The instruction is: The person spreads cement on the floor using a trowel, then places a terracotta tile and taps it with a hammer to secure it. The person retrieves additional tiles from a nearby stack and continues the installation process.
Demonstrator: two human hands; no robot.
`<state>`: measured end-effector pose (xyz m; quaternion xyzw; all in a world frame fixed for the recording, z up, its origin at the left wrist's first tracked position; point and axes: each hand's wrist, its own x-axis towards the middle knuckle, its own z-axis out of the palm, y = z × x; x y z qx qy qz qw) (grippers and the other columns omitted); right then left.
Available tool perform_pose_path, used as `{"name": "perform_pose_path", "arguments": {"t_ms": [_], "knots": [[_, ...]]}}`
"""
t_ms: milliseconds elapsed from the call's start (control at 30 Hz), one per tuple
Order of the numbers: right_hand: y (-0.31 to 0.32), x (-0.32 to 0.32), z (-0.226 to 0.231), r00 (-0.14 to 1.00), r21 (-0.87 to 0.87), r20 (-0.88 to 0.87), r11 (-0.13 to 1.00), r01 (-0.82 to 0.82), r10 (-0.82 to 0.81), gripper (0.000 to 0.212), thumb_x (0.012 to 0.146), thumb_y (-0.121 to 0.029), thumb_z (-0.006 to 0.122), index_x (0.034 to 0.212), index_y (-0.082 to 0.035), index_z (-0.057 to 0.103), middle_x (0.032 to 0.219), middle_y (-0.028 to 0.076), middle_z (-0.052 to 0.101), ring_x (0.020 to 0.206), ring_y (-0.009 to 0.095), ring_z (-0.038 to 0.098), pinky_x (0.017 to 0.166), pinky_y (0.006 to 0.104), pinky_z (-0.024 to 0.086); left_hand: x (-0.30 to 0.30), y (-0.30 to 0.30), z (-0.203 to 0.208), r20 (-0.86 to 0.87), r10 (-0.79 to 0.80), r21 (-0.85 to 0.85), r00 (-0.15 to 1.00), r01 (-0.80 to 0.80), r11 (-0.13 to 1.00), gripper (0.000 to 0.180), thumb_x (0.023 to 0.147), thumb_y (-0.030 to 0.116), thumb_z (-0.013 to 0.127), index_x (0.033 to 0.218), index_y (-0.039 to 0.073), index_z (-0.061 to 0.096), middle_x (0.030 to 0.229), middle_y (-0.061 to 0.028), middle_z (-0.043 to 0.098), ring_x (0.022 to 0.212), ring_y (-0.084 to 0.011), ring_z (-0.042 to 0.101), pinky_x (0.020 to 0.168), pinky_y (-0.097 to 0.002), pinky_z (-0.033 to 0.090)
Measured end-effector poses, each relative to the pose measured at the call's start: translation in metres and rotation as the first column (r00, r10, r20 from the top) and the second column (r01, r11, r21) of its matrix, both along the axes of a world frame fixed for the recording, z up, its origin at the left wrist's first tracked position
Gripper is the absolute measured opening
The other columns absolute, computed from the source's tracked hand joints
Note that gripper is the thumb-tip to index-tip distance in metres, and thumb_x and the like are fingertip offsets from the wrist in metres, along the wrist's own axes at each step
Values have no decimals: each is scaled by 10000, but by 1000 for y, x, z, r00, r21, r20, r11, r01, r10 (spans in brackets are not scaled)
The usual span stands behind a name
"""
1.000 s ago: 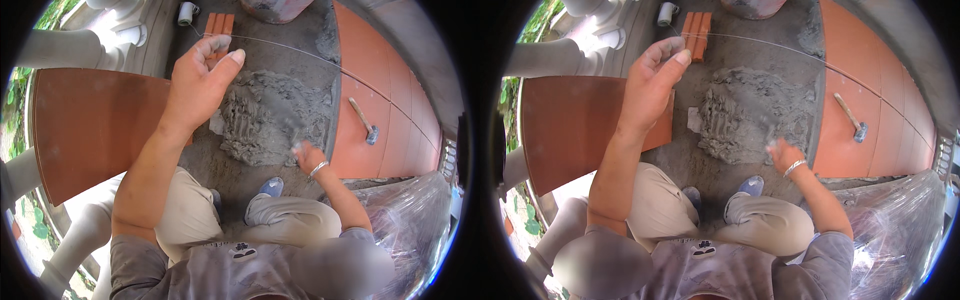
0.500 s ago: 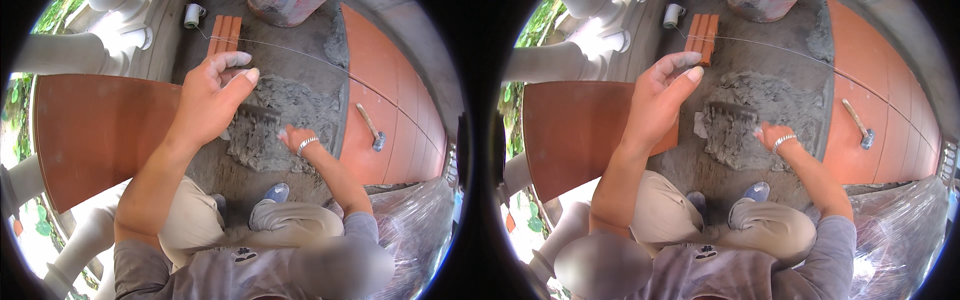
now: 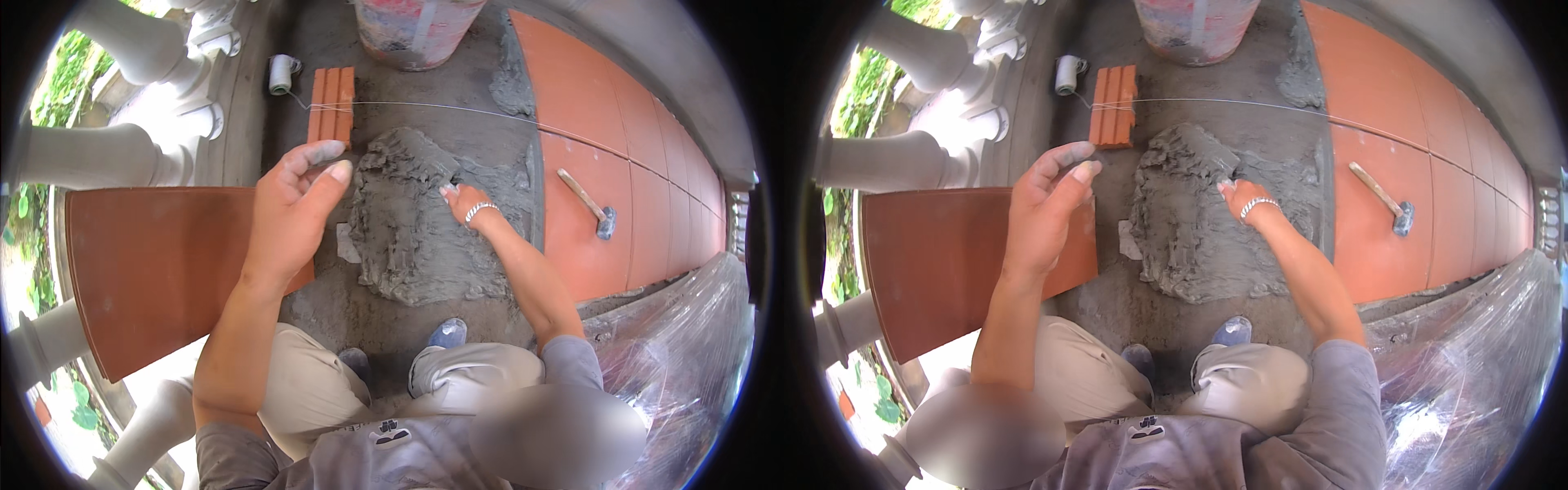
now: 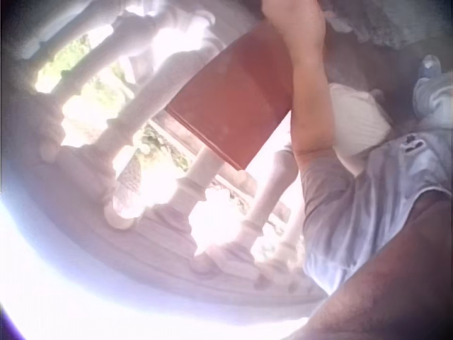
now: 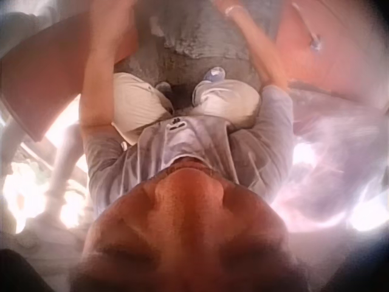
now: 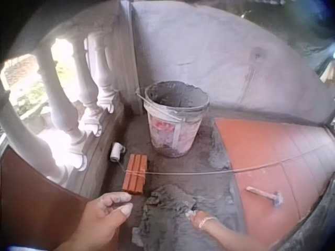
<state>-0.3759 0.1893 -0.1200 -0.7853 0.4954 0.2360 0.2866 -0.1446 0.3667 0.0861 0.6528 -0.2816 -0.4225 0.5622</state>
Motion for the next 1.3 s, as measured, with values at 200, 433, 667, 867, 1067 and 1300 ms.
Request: {"name": "perform_pose_path", "arguments": {"t_ms": [200,433,667,867,1067,1300], "knots": [[-21,-50,-11,988,-28,48,988,150,-149,649,962,-547,347,1138,21,607,1189,270,598,1119,429,558,952,463,445,1,3,-2,2,-33,30,999,33,999,366,920,183,627,1228,-3,565,1159,-60,601,1086,-156,574,878,-279,457],[-37,-110,-19,902,29,50,903,428,-429,680,955,-546,346,1193,44,588,1205,290,583,1160,430,536,986,445,426,0,1,-3,1,-65,37,998,65,997,346,930,182,612,1221,1,567,1163,-57,595,1107,-159,567,882,-285,458],[-54,-148,-27,875,-238,35,847,476,-483,656,955,-544,366,1171,29,599,1197,284,595,1141,439,554,976,468,438,-1,0,-5,9,-98,80,995,97,992,345,929,185,612,1218,1,564,1155,-48,595,1101,-152,568,873,-280,458],[-51,-154,-31,863,-347,-41,817,461,-504,563,944,-512,443,1177,-17,575,1146,276,623,1113,428,580,941,502,457,-3,-2,-8,10,-119,86,993,118,989,341,931,184,611,1215,2,565,1144,-47,594,1094,-152,570,861,-273,463],[-36,-155,-22,859,-406,-15,788,462,-511,476,931,-464,501,1134,-37,554,1103,272,639,1044,425,613,900,503,477,-3,-3,-12,5,-136,87,991,135,987,331,932,177,609,1209,2,567,1129,-48,596,1085,-155,574,854,-273,471],[-26,-154,-26,793,-387,71,716,581,-605,466,921,-387,536,1145,19,497,1093,286,638,1012,433,630,892,496,491,-2,-6,-17,-8,-134,94,991,134,986,323,931,171,609,1201,-2,568,1128,-46,594,1083,-153,571,856,-266,467]]}}
